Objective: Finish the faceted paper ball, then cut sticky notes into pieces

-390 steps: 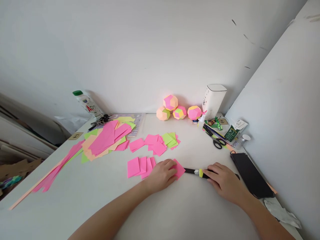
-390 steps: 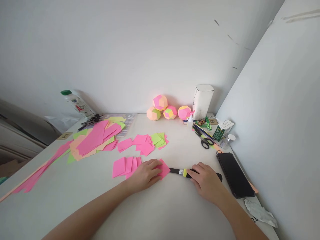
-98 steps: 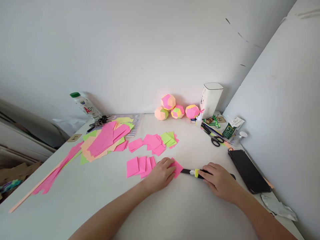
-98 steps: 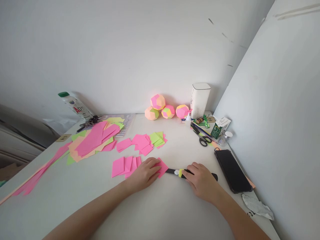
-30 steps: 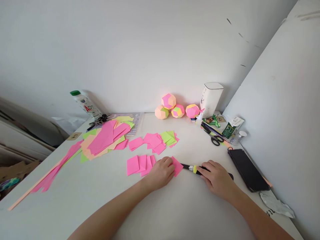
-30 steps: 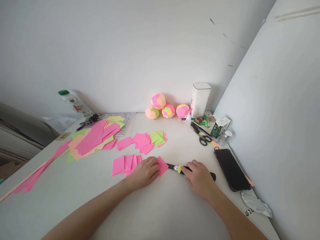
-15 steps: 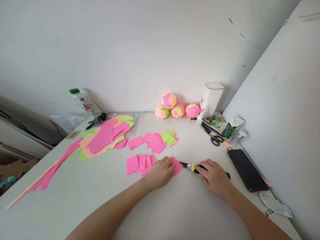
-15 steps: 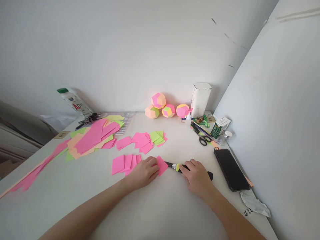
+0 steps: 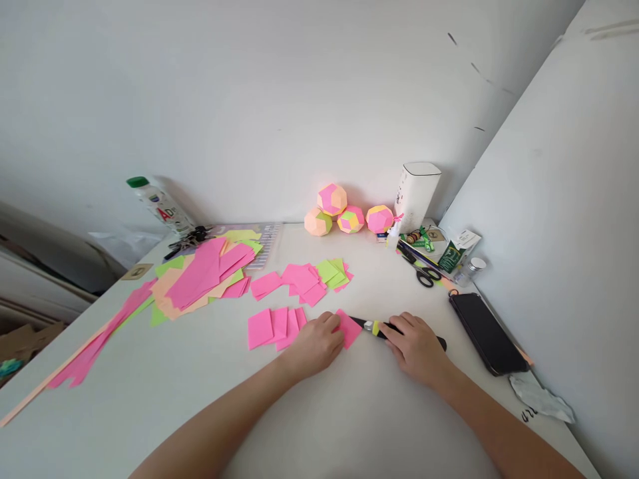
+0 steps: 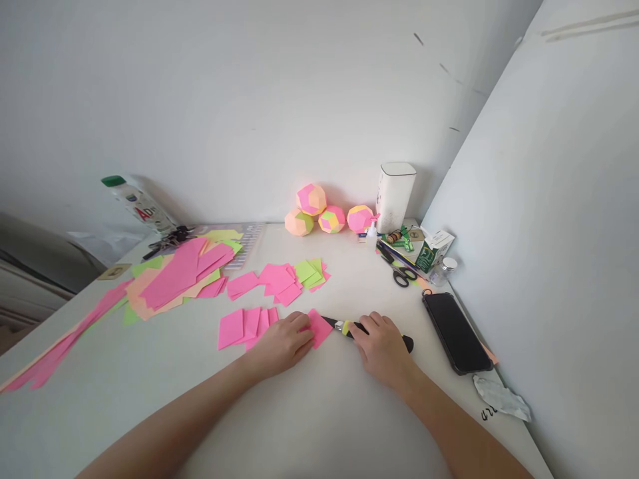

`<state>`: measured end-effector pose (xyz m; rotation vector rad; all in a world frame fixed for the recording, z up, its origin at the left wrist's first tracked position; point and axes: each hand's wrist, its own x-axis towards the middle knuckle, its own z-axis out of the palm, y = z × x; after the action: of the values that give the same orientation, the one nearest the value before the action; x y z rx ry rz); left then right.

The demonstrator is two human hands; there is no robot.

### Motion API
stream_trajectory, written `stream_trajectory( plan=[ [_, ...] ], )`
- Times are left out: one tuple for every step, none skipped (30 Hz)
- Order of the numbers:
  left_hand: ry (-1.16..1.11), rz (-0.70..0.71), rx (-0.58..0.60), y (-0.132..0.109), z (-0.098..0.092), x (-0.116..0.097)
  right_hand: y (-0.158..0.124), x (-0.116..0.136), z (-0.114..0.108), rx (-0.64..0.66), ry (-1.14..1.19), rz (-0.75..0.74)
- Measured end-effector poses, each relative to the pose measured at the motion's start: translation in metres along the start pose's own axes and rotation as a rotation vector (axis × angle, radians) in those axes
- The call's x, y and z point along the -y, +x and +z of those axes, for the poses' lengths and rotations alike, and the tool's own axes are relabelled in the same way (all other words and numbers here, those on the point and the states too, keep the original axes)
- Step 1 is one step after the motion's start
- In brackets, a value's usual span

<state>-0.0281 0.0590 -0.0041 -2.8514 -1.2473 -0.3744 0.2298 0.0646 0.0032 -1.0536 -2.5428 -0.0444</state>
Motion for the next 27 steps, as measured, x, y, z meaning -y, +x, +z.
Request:
stream_trajectory(
  plan=[
    [-0.003, 0.003, -0.003, -0.0001, -0.0001, 0.0001, 0.0006, 0.0006, 0.0002, -0.001, 0.002, 0.003],
    [-0.006, 0.003, -0.005, -0.0001, -0.0002, 0.0001, 0.0009, 0.0011, 0.0002, -0.003, 0.005, 0.006],
    [-0.009, 0.003, -0.005, -0.0001, -0.0005, 0.0001, 0.0010, 0.0013, 0.0002, -0.003, 0.007, 0.007],
    [-0.012, 0.003, -0.003, 0.0001, -0.0008, 0.0000, 0.0008, 0.0012, 0.0001, -0.004, 0.009, 0.005],
    [-0.015, 0.003, 0.000, 0.0002, -0.0011, -0.0001, 0.0005, 0.0009, 0.0000, -0.006, 0.009, 0.004],
    [-0.018, 0.003, 0.004, 0.0004, -0.0014, -0.0003, 0.0002, 0.0006, -0.0002, -0.008, 0.009, 0.002],
    [-0.021, 0.002, 0.008, 0.0005, -0.0016, -0.0005, -0.0001, 0.0002, -0.0002, -0.010, 0.008, 0.001],
    [-0.023, 0.002, 0.011, 0.0006, -0.0018, -0.0007, -0.0001, -0.0001, -0.0001, -0.013, 0.004, 0.000],
    [-0.023, 0.002, 0.013, 0.0006, -0.0019, -0.0009, 0.0000, -0.0003, 0.0000, -0.015, 0.000, 0.000],
    [-0.022, 0.002, 0.014, 0.0006, -0.0019, -0.0010, 0.0003, -0.0002, 0.0003, -0.016, -0.005, 0.002],
    [-0.018, 0.003, 0.013, 0.0005, -0.0019, -0.0011, 0.0008, 0.0001, 0.0007, -0.016, -0.011, 0.003],
    [-0.012, 0.005, 0.010, 0.0004, -0.0019, -0.0011, 0.0014, 0.0005, 0.0010, -0.015, -0.016, 0.004],
    [-0.005, 0.008, 0.007, 0.0002, -0.0018, -0.0010, 0.0020, 0.0009, 0.0014, -0.013, -0.019, 0.005],
    [0.002, 0.011, 0.004, 0.0001, -0.0018, -0.0010, 0.0026, 0.0013, 0.0018, -0.010, -0.020, 0.006],
    [0.007, 0.013, 0.002, 0.0000, -0.0019, -0.0010, 0.0031, 0.0015, 0.0021, -0.008, -0.020, 0.006],
    [0.011, 0.014, 0.000, 0.0000, -0.0019, -0.0010, 0.0035, 0.0017, 0.0023, -0.006, -0.020, 0.006],
    [0.012, 0.014, 0.001, 0.0000, -0.0020, -0.0011, 0.0038, 0.0016, 0.0025, -0.005, -0.020, 0.005],
    [0.011, 0.013, 0.002, 0.0000, -0.0021, -0.0011, 0.0040, 0.0015, 0.0026, -0.005, -0.019, 0.005],
    [0.010, 0.012, 0.004, 0.0001, -0.0021, -0.0012, 0.0043, 0.0014, 0.0029, -0.006, -0.019, 0.006],
    [0.010, 0.012, 0.005, 0.0001, -0.0021, -0.0012, 0.0046, 0.0014, 0.0032, -0.007, -0.019, 0.008],
    [0.010, 0.012, 0.007, 0.0001, -0.0019, -0.0012, 0.0050, 0.0014, 0.0037, -0.007, -0.020, 0.010],
    [0.010, 0.013, 0.007, 0.0000, -0.0017, -0.0011, 0.0055, 0.0015, 0.0043, -0.007, -0.021, 0.012],
    [0.010, 0.012, 0.006, -0.0001, -0.0014, -0.0010, 0.0060, 0.0017, 0.0048, -0.006, -0.022, 0.013],
    [0.009, 0.011, 0.005, -0.0002, -0.0012, -0.0010, 0.0065, 0.0020, 0.0054, -0.005, -0.023, 0.015],
    [0.007, 0.008, 0.005, -0.0003, -0.0009, -0.0009, 0.0069, 0.0022, 0.0059, -0.002, -0.024, 0.015],
    [0.005, 0.006, 0.005, -0.0003, -0.0007, -0.0009, 0.0073, 0.0024, 0.0062, -0.001, -0.024, 0.014],
    [0.003, 0.004, 0.007, -0.0003, -0.0006, -0.0009, 0.0076, 0.0025, 0.0065, -0.001, -0.024, 0.012]
  ],
)
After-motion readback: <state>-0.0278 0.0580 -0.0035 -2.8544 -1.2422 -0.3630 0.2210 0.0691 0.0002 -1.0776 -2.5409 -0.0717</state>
